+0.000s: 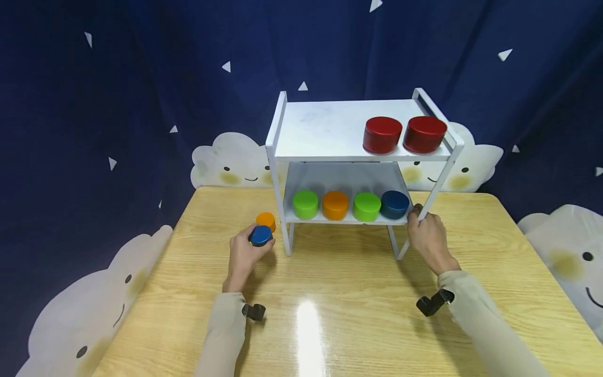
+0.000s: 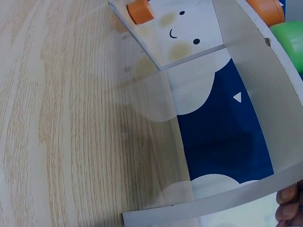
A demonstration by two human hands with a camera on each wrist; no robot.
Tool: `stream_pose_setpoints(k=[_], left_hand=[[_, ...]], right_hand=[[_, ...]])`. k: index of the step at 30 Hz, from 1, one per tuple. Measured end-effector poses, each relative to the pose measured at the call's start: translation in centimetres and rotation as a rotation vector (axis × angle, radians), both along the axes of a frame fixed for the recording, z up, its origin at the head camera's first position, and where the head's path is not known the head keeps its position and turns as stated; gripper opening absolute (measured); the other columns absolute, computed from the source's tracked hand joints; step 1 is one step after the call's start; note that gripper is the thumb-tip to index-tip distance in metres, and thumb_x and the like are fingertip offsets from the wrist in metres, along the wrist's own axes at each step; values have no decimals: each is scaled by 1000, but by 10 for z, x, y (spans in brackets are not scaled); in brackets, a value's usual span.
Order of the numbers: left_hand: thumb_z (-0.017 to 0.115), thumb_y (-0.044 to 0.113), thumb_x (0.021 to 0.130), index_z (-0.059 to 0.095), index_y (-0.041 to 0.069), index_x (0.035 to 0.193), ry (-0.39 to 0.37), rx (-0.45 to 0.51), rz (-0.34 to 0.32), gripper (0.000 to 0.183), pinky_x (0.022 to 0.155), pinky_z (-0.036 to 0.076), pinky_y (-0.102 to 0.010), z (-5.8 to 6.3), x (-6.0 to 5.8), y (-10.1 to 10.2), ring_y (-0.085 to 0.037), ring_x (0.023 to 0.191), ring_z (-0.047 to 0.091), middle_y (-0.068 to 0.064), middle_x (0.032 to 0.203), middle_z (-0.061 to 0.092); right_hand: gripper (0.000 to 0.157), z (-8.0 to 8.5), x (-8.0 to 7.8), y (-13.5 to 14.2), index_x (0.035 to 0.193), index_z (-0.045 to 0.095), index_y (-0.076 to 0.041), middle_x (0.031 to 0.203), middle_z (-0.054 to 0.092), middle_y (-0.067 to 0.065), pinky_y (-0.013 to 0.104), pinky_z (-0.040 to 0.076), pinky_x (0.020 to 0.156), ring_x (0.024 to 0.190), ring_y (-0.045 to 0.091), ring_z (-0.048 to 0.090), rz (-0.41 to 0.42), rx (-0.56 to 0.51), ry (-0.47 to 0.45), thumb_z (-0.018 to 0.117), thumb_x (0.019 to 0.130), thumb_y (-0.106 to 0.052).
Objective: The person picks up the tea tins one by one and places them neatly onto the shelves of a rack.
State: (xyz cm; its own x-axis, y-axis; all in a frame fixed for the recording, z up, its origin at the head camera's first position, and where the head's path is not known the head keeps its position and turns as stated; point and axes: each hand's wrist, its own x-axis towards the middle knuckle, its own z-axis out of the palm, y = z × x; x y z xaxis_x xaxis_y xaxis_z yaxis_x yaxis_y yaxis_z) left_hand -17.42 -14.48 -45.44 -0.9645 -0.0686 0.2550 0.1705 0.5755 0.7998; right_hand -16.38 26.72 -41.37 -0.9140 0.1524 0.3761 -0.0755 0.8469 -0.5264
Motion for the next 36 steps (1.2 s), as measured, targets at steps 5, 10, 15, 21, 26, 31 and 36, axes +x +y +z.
stream_pose_setpoints(k=[5, 10, 15, 21, 26, 31, 36], left_hand=[[84, 24, 71, 64, -1, 122, 30, -36, -54, 59, 79, 54, -45, 39, 11, 11, -35, 94, 66, -22, 108, 68], [85, 18, 70, 65, -3, 118, 134, -57, -160, 56, 78, 55, -46, 75, 23, 25, -35, 94, 67, -21, 108, 68], [83, 15, 72, 66, -3, 114, 231, -86, -200, 49, 79, 55, -43, 99, 34, 37, -32, 92, 67, -18, 104, 69], [85, 19, 71, 67, -2, 114, 281, -98, -213, 51, 79, 55, -38, 124, 47, 44, -28, 92, 67, -16, 106, 70], [86, 20, 70, 65, -3, 118, 383, -93, -301, 57, 77, 56, -34, 149, 51, 52, -27, 91, 67, -17, 109, 69], [85, 18, 70, 63, -6, 119, 575, -96, -395, 59, 83, 54, -31, 177, 48, 65, -27, 97, 67, -19, 110, 67], [85, 19, 71, 62, -8, 118, 663, -128, -480, 58, 84, 53, -28, 207, 43, 77, -26, 98, 66, -18, 109, 68]], right_hand=[[38, -1, 1, 0, 72, 42, -7, 55, 38, 6, 34, 32, 43, 50, 25, 41, 0, -6, -7, 24, 101, -23], [39, -2, 0, 0, 71, 42, -7, 55, 38, 7, 34, 34, 43, 50, 26, 42, -2, -6, -10, 24, 101, -23], [38, -2, 1, -1, 72, 43, -7, 56, 39, 7, 34, 33, 42, 50, 26, 42, 3, -11, -20, 23, 101, -23], [38, -1, 0, 0, 73, 42, -6, 56, 39, 7, 34, 34, 42, 50, 26, 42, 4, -7, -18, 23, 101, -22], [38, 1, 2, -1, 72, 42, -6, 55, 38, 7, 34, 34, 43, 50, 26, 42, 1, -13, -18, 24, 101, -22], [38, 0, 1, -1, 73, 43, -6, 57, 41, 8, 35, 35, 43, 53, 27, 44, -4, -7, -29, 23, 101, -23], [38, 0, 1, 0, 73, 43, -6, 56, 40, 8, 35, 35, 43, 52, 26, 43, 1, -5, -30, 23, 101, -23]])
